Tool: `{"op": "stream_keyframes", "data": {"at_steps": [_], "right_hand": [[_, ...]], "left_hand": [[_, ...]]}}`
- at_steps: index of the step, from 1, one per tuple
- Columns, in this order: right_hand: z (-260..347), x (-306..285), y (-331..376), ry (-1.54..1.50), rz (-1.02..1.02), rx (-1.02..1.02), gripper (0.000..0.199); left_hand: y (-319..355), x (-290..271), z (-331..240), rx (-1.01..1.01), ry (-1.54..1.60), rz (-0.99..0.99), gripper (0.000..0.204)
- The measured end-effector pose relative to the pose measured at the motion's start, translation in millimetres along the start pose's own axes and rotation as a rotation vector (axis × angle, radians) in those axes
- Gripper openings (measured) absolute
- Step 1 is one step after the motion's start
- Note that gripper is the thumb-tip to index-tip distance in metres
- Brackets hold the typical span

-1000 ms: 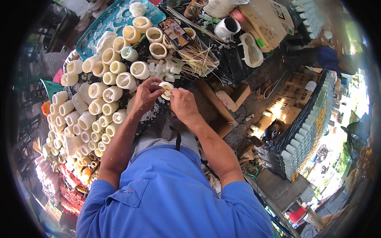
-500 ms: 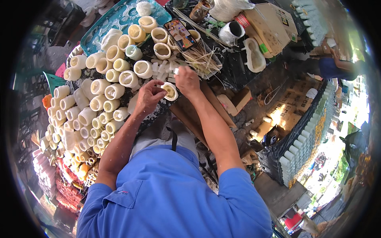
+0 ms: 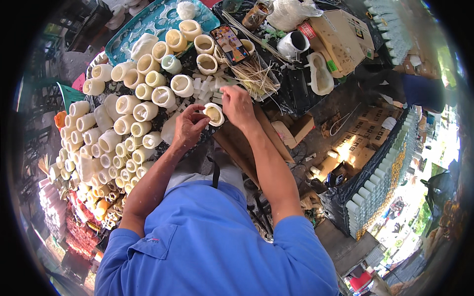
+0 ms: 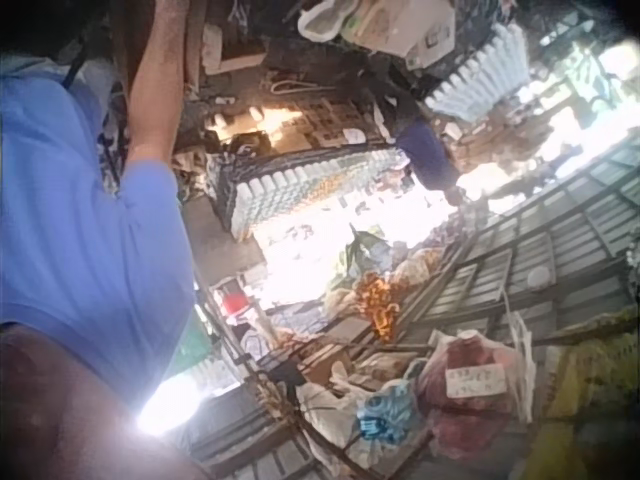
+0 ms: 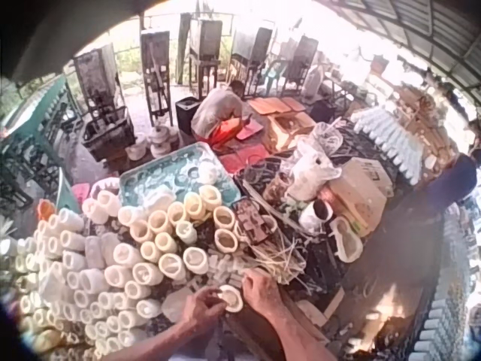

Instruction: The person inserts wicks into cylindrical white candle bodies and places them on a workbench. The person handles wicks and candle bodies one at a time, repeating the insertion and placement steps throughout the clip.

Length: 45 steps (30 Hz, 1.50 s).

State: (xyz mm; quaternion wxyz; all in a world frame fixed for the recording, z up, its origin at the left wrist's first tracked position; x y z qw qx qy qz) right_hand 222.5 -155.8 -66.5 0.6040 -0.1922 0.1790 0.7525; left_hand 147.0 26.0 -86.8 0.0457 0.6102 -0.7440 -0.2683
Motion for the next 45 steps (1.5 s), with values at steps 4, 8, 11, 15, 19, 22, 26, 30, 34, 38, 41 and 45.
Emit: {"op": "stream_keyframes", "data": {"at_steps": [4, 8, 11, 15, 19, 22, 26, 30, 34, 38, 41, 45], "right_hand": [[-29, 34, -39, 0.332, 0.081, -0.143, 0.022], [-43, 49, -53, 0.455, 0.149, -0.206, 0.012], [-18, 17, -42, 0.330, -0.011, -0.170, 0.012], [18, -31, 20, -0.107, -0.069, 0.102, 0.016], [63, -24, 81, 0.071, -0.115, -0.068, 0.024], [60, 5, 85, 0.108, -0.192, -0.073, 0.027], [55, 15, 89, 0.150, -0.198, -0.100, 0.027], [11, 8, 83, -0.336, -0.123, 0.250, 0.020], [-6, -9, 44, -0.012, -0.204, -0.056, 0.015], [-39, 24, 3, 0.397, -0.094, -0.122, 0.007], [-66, 37, -4, 0.439, -0.028, 0.022, 0.007], [-61, 18, 18, 0.304, -0.157, -0.045, 0.017]], "left_hand": [[-7, -2, 1, 0.005, 0.033, 0.009, 0.040], [-20, -6, -5, 0.037, -0.032, 0.050, 0.037], [-28, -8, -12, 0.048, -0.076, 0.093, 0.037], [-36, -11, -20, 0.062, -0.142, 0.135, 0.040], [-44, -8, -23, 0.078, -0.160, 0.164, 0.041], [-46, -4, -27, 0.132, -0.167, 0.168, 0.041], [-45, -6, -27, 0.112, -0.204, 0.171, 0.041], [-43, -8, -24, 0.067, -0.177, 0.169, 0.040], [-44, -8, -26, 0.099, -0.147, 0.129, 0.040], [-47, -3, -27, 0.124, -0.166, 0.159, 0.040], [-47, -2, -31, 0.147, -0.191, 0.170, 0.041], [-51, -5, -34, 0.136, -0.222, 0.178, 0.040]]}}
Point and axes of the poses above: each hand's wrist, its own y-axis away from the middle knuckle, its own x-axis out of the palm, z = x × y, the point moved 8 cm from there along -y, towards the middle knuckle, and after that the axes turned 15 degrees about -y, right-handed, at the moved point
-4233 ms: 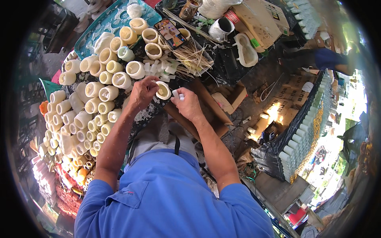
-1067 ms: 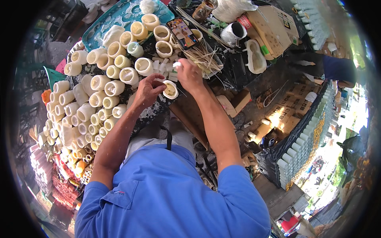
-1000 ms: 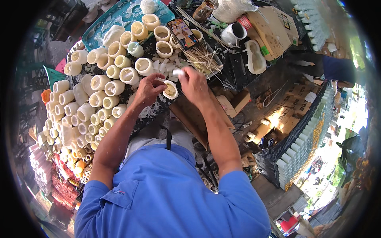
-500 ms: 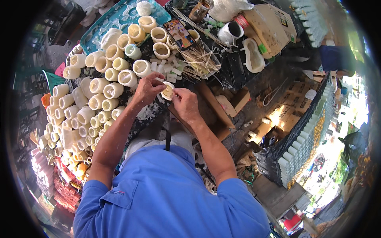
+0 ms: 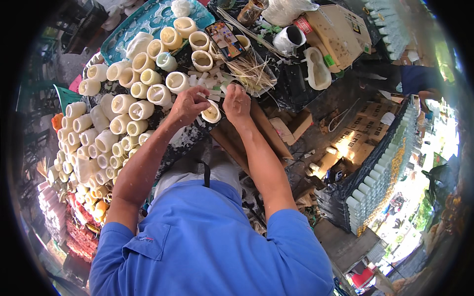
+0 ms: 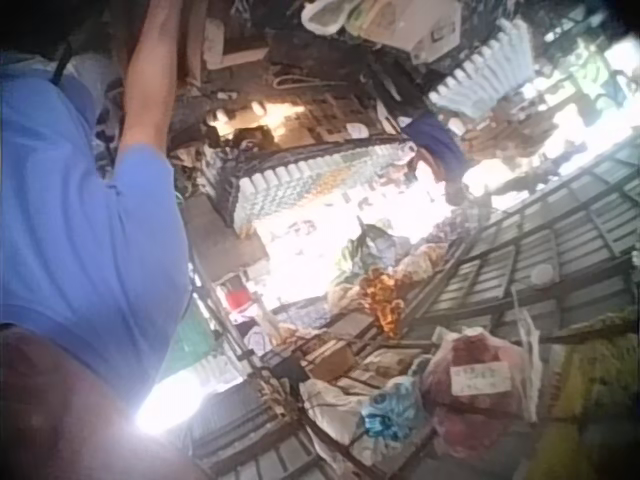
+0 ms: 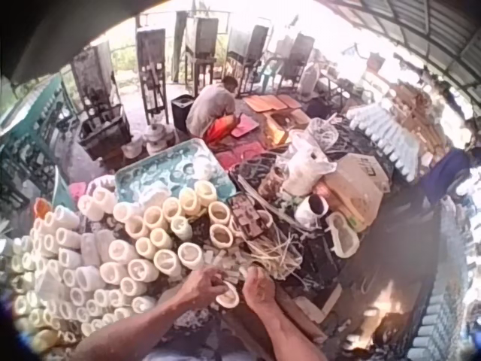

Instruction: The person inserts wicks into cylindrical white candle bodies and places them on a workbench. The person handles wicks and candle bodies one at a time, repeating the insertion and placement steps throughout the clip.

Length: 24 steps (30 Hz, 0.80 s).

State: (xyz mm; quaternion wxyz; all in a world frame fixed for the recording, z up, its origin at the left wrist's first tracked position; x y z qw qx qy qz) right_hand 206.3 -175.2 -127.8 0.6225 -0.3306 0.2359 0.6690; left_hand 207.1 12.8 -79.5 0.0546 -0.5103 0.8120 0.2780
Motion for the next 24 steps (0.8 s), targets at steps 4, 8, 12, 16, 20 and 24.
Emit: {"op": "stream_keyframes", "data": {"at_steps": [4, 8, 12, 16, 20, 24], "right_hand": [[-7, -10, 20, -0.147, -0.022, 0.144, 0.034], [-11, 11, 17, -0.079, 0.002, 0.220, 0.045], [-23, 24, 11, -0.111, 0.007, 0.262, 0.050], [-9, 14, 5, -0.168, 0.089, 0.166, 0.030], [18, -45, 21, -0.505, -0.054, 0.302, 0.024], [64, -58, 54, -0.634, 0.123, 0.403, 0.024]], "left_hand": [[-8, -1, 0, -0.023, -0.007, 0.016, 0.039], [-9, -2, 2, -0.042, -0.005, 0.017, 0.040], [-10, -6, -2, -0.007, -0.052, 0.006, 0.039], [-13, -5, 1, -0.030, -0.043, 0.047, 0.039], [-16, -3, 3, -0.017, 0.004, 0.014, 0.039], [-18, 2, 5, -0.012, 0.026, 0.026, 0.038]]}}
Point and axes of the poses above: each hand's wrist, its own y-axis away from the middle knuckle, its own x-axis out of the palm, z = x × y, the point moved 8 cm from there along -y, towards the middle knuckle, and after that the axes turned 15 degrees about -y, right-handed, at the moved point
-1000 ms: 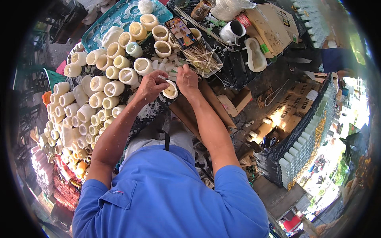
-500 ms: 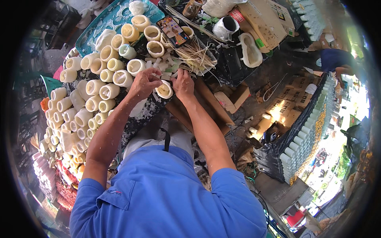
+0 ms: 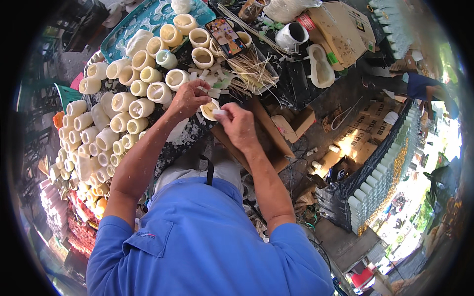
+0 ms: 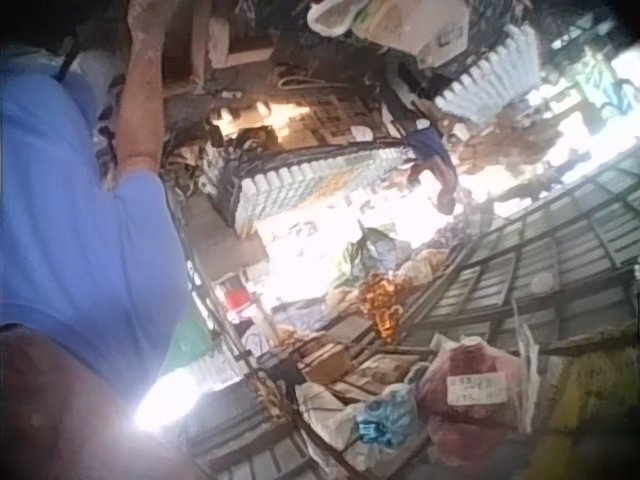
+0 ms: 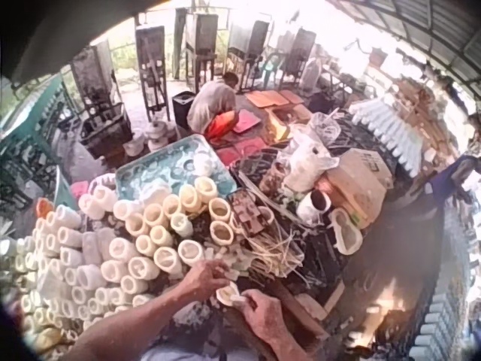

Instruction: The person inserts wicks into cylindrical white candle bodies and places them on a workbench. The person handles wicks and candle bodies one at a time, repeating the insertion and placement steps throughout the clip.

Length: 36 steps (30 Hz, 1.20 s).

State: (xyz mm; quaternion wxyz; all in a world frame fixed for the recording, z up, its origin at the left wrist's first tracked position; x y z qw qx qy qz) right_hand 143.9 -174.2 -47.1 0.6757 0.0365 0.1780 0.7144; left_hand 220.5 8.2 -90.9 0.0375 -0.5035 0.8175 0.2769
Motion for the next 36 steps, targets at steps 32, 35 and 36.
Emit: {"op": "stream_keyframes", "data": {"at_steps": [32, 35, 36], "right_hand": [[-10, 7, -76, 0.299, -0.095, -0.449, 0.021], [-21, 28, -111, 0.388, 0.061, -0.450, 0.026], [-26, 33, -119, 0.467, 0.090, -0.433, 0.027]], "left_hand": [[80, -7, 15, -0.047, -0.140, -0.252, 0.032], [94, 2, 31, -0.134, -0.136, -0.231, 0.029], [96, 6, 39, -0.187, -0.126, -0.204, 0.029]]}}
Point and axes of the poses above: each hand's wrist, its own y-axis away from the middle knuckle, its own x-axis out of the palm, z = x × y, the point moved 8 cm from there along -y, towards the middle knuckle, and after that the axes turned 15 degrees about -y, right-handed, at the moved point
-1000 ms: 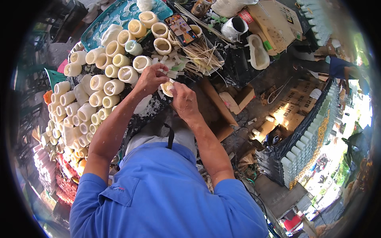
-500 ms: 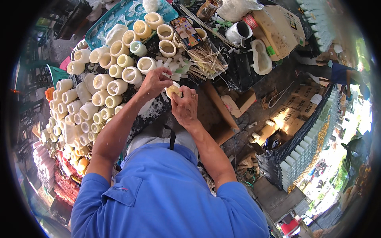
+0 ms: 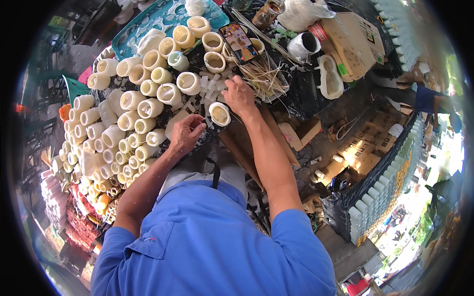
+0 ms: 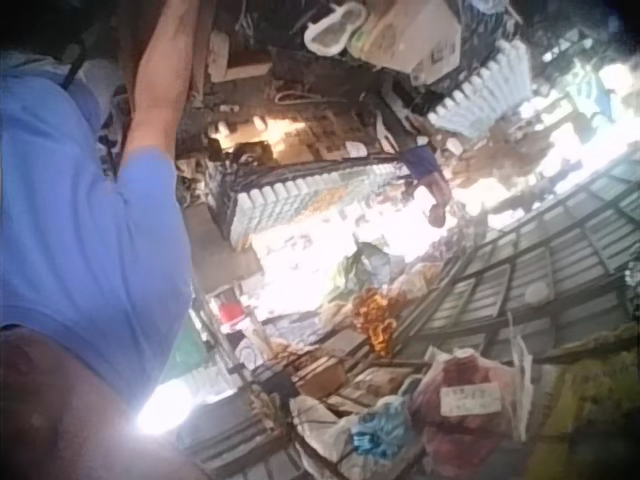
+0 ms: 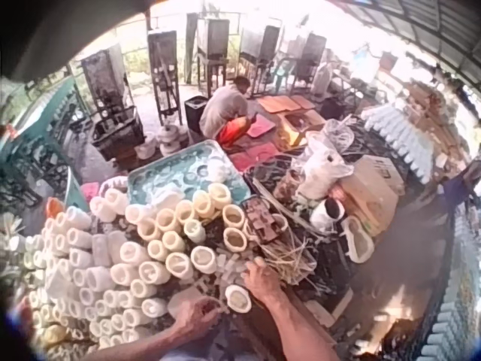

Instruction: The person inserts wicks into cylindrical white candle bodies and places them on a workbench. The person handles wicks and candle bodies one at a time, repeating the insertion and placement steps throughout the clip.

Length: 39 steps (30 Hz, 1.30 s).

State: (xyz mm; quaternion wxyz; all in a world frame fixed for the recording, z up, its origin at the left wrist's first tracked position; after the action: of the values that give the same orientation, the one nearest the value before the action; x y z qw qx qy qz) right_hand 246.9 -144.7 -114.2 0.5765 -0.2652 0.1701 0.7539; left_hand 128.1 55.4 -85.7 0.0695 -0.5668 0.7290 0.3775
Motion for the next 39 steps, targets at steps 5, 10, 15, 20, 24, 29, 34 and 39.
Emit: {"op": "stream_keyframes", "data": {"at_steps": [5, 10, 15, 20, 24, 29, 34, 39], "right_hand": [[-11, 20, -11, 0.119, 0.088, -0.050, 0.028], [12, 6, -12, 0.030, 0.083, -0.114, 0.025], [61, -21, 1, -0.181, 0.305, -0.198, 0.019], [83, -8, 11, -0.082, 0.617, -0.189, 0.011], [87, -2, 15, 0.046, 0.649, -0.334, 0.010], [75, 7, 27, 0.194, 0.556, -0.504, 0.010], [92, -5, 42, -0.004, 0.274, -0.821, 0.012], [80, -12, 27, -0.041, 0.364, -0.437, 0.011]], "left_hand": [[2, 5, 3, 0.062, 0.000, -0.046, 0.031], [2, 6, 2, 0.050, 0.005, -0.070, 0.033], [-2, 15, -5, -0.003, 0.027, -0.102, 0.039], [-8, 25, -5, -0.035, 0.072, -0.138, 0.041], [-9, 27, -1, -0.044, 0.106, -0.166, 0.038], [-7, 27, -1, -0.045, 0.114, -0.209, 0.034], [-8, 27, 0, -0.057, 0.131, -0.239, 0.033], [-7, 30, 2, -0.063, 0.129, -0.230, 0.033]]}}
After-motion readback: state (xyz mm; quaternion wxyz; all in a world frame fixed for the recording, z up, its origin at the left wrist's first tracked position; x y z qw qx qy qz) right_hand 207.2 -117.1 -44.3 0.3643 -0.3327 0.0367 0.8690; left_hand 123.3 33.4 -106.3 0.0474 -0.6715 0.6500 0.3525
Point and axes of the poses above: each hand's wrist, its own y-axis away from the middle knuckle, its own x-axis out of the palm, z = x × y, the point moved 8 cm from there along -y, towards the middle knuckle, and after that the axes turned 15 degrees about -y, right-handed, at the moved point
